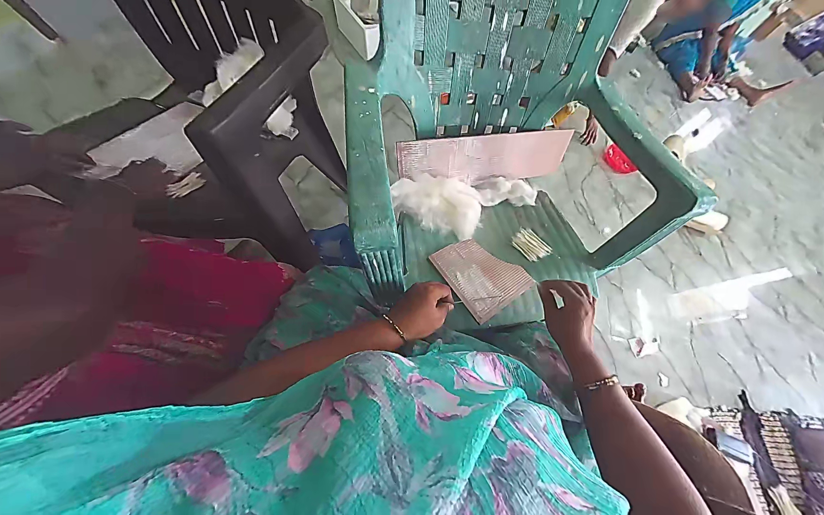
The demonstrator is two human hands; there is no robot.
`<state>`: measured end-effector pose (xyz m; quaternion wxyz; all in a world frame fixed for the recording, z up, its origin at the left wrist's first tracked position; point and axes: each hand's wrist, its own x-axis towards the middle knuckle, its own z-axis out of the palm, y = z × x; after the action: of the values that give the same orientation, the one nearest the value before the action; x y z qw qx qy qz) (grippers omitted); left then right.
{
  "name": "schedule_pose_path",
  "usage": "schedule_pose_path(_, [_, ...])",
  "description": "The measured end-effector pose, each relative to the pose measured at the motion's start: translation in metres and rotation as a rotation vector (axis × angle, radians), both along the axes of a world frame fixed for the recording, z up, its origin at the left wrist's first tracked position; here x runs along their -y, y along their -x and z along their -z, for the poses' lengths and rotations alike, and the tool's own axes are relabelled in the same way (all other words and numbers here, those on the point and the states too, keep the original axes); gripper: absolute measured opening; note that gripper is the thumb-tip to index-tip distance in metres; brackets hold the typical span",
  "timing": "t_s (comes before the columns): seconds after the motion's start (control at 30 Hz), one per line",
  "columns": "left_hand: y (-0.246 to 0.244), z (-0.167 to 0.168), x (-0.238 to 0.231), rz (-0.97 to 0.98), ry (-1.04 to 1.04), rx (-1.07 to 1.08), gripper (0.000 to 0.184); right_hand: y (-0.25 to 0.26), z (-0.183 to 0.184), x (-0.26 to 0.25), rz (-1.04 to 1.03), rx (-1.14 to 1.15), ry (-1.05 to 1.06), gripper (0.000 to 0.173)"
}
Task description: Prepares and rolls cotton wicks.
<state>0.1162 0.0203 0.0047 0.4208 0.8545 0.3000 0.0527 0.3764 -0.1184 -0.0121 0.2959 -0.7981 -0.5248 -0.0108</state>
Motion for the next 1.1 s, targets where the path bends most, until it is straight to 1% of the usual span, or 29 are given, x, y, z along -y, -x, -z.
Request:
schedule_pose_path(0.1, [-0.003, 0.001, -0.003, -0.001, 0.068, -0.035, 0.027, -0.005, -0.008, -0.039, 0.140, -0.066, 0.121, 0.023])
schedule_pose_path(0.2, [-0.004, 0.008, -0.006, 0.030, 0.086, -0.007, 0.028, -0.007, -0.004, -0.078, 0.219, -0.028, 0.228, 0.024])
schedule_pose_path(0.27, [-0.002, 0.010, -0.007, 0.037, 0.097, -0.018, 0.028, -0.010, 0.002, -0.095, 0.255, 0.006, 0.320, 0.025])
schedule_pose_path(0.33, [0.000, 0.011, -0.010, 0.029, 0.103, -0.022, 0.028, -0.014, 0.008, -0.102, 0.265, -0.007, 0.351, 0.027])
schedule_pose_path(0.43, [0.002, 0.015, -0.014, 0.007, 0.119, -0.009, 0.028, -0.019, 0.007, -0.095, 0.320, -0.052, 0.296, 0.027])
schedule_pose_path(0.53, [0.001, 0.016, -0.015, 0.014, 0.145, -0.010, 0.030, -0.020, 0.004, -0.076, 0.375, -0.105, 0.244, 0.029])
schedule_pose_path(0.6, [-0.002, 0.016, -0.015, 0.004, 0.151, -0.010, 0.031, -0.020, 0.002, -0.063, 0.382, -0.150, 0.263, 0.031])
schedule_pose_path(0.73, [-0.004, 0.019, -0.015, -0.059, 0.127, 0.030, 0.028, -0.017, 0.005, -0.045, 0.334, -0.182, 0.271, 0.032])
schedule_pose_path(0.9, [0.000, 0.022, -0.019, -0.016, 0.091, 0.003, 0.031, -0.015, 0.014, -0.036, 0.240, -0.199, 0.190, 0.029])
schedule_pose_path(0.93, [0.001, 0.022, -0.020, -0.001, 0.083, -0.001, 0.031, -0.017, 0.015, -0.036, 0.261, -0.182, 0.152, 0.029])
schedule_pose_path(1.0, [0.004, 0.022, -0.021, 0.042, 0.064, -0.009, 0.032, -0.025, 0.013, -0.035, 0.380, -0.163, 0.091, 0.033])
schedule_pose_path(1.1, [0.006, 0.026, -0.023, 0.083, 0.038, 0.018, 0.032, -0.050, 0.008, -0.030, 0.622, -0.212, 0.110, 0.051])
